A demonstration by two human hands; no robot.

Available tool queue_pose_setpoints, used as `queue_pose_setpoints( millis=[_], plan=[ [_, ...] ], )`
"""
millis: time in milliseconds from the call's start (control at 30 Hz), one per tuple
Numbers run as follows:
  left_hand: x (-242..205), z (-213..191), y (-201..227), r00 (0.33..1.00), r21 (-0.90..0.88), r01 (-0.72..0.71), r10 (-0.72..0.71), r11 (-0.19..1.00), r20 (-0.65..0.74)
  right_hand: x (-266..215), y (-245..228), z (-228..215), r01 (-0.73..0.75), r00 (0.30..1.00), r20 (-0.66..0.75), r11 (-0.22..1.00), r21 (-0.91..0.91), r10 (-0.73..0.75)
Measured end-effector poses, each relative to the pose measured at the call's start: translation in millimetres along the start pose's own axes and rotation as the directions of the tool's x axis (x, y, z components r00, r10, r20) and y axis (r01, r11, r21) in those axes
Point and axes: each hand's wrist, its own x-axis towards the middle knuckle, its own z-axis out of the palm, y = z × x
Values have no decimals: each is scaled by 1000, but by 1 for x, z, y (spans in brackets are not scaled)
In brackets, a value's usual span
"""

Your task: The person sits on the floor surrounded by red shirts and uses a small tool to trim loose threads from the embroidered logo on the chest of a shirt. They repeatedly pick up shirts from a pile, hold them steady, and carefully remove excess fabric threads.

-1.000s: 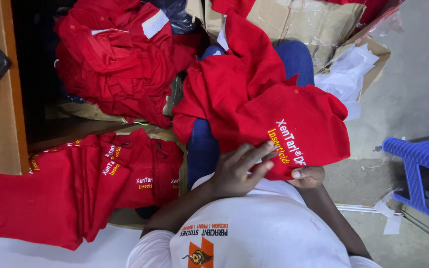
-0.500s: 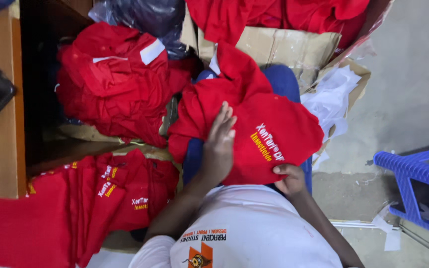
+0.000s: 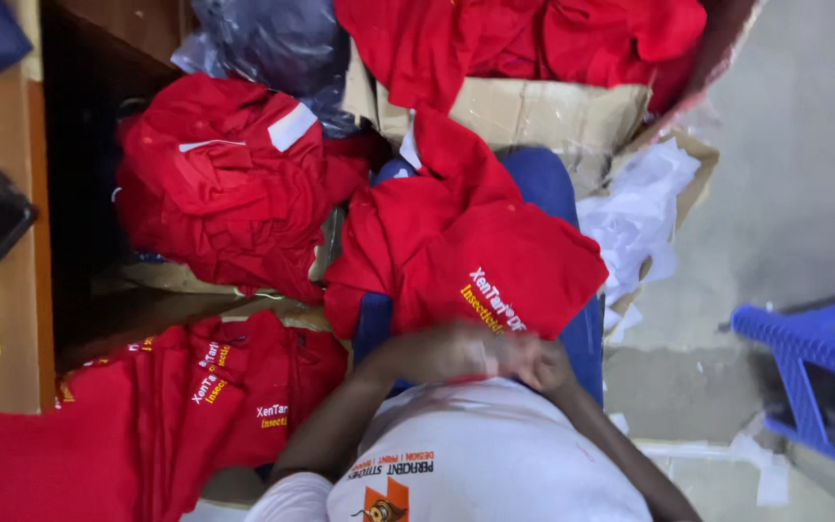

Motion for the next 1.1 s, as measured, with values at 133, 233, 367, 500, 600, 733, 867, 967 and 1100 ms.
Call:
queue_pose_setpoints(
  millis=[133, 233, 367, 500, 600, 733, 867, 967, 1100],
  plan=[
    [-1, -18, -116, 721, 499, 395, 76, 772, -689, 126, -201, 46, -255, 853, 48, 334, 908, 520],
    [23, -33, -54, 213, 581, 283, 541, 763, -814, 140, -214, 43, -219, 844, -2, 348, 912, 537],
    [33, 0, -71, 442, 10, 136, -52, 991, -895, 137, -226, 44, -269, 800, 8, 346, 899, 600],
    [44, 18, -103, 447, 426, 562, 172, 709, -878, 145, -226, 45, -263, 774, -27, 360, 895, 633],
    [30, -3, -118, 394, 531, 643, 356, 551, -847, 107, -154, 51, -315, 738, 9, 333, 889, 674],
    [34, -109, -111, 271, 481, 672, 417, 563, -868, 124, -172, 50, -260, 766, -13, 328, 908, 643],
    [74, -210, -81, 208, 505, 517, 470, 691, -857, 142, -225, 40, -300, 694, -16, 310, 902, 720],
    [114, -291, -89, 285, 532, 709, 502, 463, -817, 147, -240, 16, -439, 737, -71, 556, 706, 672],
    [137, -358, -129, 158, 396, 801, 479, 449, -864, 134, -228, -9, -452, 775, -318, 831, 324, 545]
  ],
)
